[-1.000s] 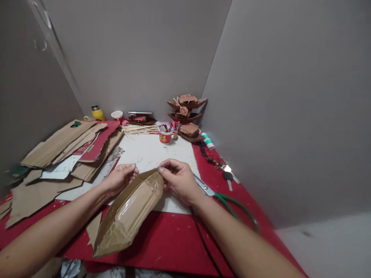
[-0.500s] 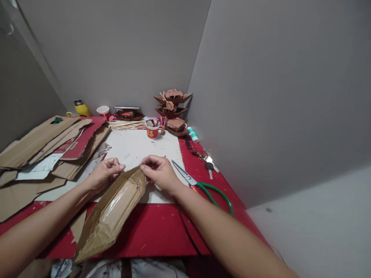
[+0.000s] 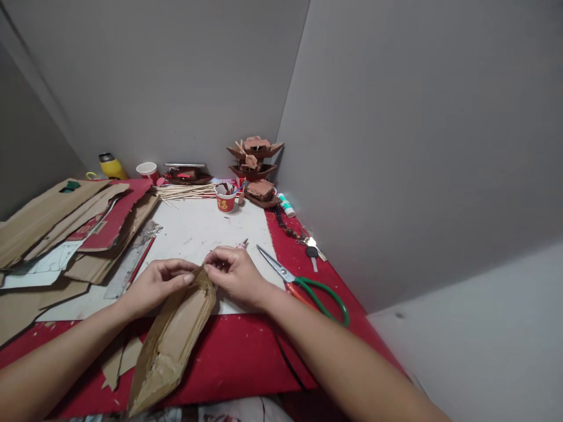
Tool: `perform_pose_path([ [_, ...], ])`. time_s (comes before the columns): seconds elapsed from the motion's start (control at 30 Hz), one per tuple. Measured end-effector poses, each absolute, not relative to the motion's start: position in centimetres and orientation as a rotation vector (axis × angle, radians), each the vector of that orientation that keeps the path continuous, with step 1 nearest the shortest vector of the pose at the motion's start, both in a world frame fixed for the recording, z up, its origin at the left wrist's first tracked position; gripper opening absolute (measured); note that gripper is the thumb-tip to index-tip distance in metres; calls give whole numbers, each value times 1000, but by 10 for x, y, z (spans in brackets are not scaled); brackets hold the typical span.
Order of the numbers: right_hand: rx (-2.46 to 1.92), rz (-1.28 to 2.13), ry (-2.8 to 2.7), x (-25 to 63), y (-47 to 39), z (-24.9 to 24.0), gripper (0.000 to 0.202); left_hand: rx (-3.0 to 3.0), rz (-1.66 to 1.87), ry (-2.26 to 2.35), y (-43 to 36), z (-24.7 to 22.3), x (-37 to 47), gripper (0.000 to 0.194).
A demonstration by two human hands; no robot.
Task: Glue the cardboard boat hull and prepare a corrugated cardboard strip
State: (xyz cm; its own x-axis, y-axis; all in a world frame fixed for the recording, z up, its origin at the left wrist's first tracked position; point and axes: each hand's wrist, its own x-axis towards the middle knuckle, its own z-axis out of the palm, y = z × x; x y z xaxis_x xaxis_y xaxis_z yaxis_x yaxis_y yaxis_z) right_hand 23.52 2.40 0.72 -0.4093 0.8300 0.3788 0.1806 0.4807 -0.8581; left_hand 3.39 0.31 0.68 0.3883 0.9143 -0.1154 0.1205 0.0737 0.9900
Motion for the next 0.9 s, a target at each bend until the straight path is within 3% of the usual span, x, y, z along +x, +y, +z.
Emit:
perform_pose_path([
  [0.33,-787,777,-1979,232,19,6,10,1592,723,1097,-8,5,43,13],
  [0.9,-756,782,-2017,231,20,5,9,1682,762,999,-15,4,52,20],
])
